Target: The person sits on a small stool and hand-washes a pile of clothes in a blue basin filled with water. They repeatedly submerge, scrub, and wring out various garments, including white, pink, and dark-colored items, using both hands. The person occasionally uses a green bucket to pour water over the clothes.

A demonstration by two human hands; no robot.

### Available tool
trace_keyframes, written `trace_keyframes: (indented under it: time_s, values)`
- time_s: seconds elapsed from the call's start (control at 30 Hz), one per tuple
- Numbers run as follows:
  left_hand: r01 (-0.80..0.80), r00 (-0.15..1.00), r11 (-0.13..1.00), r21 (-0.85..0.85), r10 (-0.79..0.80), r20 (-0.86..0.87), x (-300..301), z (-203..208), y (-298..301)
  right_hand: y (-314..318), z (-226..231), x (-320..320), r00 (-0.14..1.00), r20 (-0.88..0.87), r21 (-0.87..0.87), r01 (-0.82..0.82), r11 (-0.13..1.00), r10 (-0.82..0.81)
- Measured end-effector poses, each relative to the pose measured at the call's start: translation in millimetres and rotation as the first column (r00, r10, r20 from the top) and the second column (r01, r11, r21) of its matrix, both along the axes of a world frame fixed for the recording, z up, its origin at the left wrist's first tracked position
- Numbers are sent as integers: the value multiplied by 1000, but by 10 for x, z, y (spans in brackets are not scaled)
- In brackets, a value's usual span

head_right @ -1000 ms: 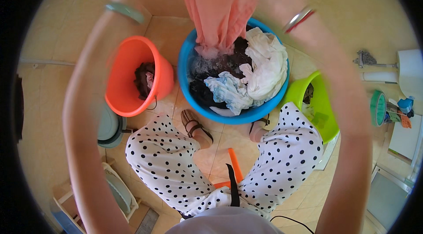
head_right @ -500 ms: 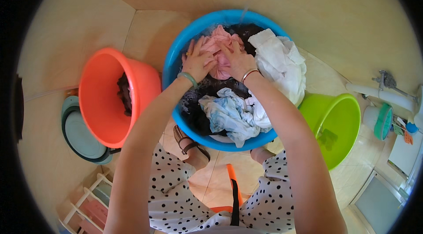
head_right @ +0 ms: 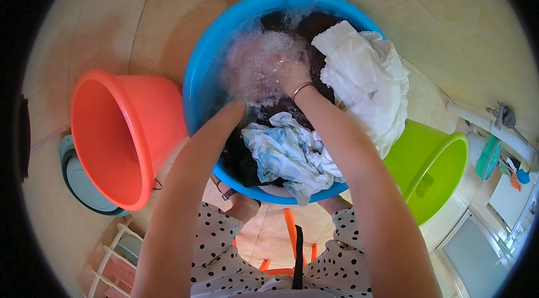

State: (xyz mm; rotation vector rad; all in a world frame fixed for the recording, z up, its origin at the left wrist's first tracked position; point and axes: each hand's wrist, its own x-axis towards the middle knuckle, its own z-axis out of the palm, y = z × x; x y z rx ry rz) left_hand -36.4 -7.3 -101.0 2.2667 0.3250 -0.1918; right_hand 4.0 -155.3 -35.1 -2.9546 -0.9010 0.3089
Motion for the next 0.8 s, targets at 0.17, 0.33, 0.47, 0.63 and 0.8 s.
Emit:
trace_keyframes:
  time_s: [0.17,0.33,0.47,0.63,0.8]
  values:
    - [169,964,974,149,-195,181,46,438,-86,-105,126,68,988,-122,-49,85,995,-90]
    - [356,934,877,323,-350,-79,76,1120,84,-252,846,-64,984,-141,131,124,984,-105]
    - [231,972,972,39,-229,-50,180,1700,350,-459,1198,-3,969,173,23,176,984,-177]
    - [240,952,936,-258,-175,251,276,2493,438,-234,2251,54,969,170,155,151,976,-177]
    - [316,839,942,-112,-223,497,241,3288,171,-63,3128,-115,898,409,606,-135,784,-161]
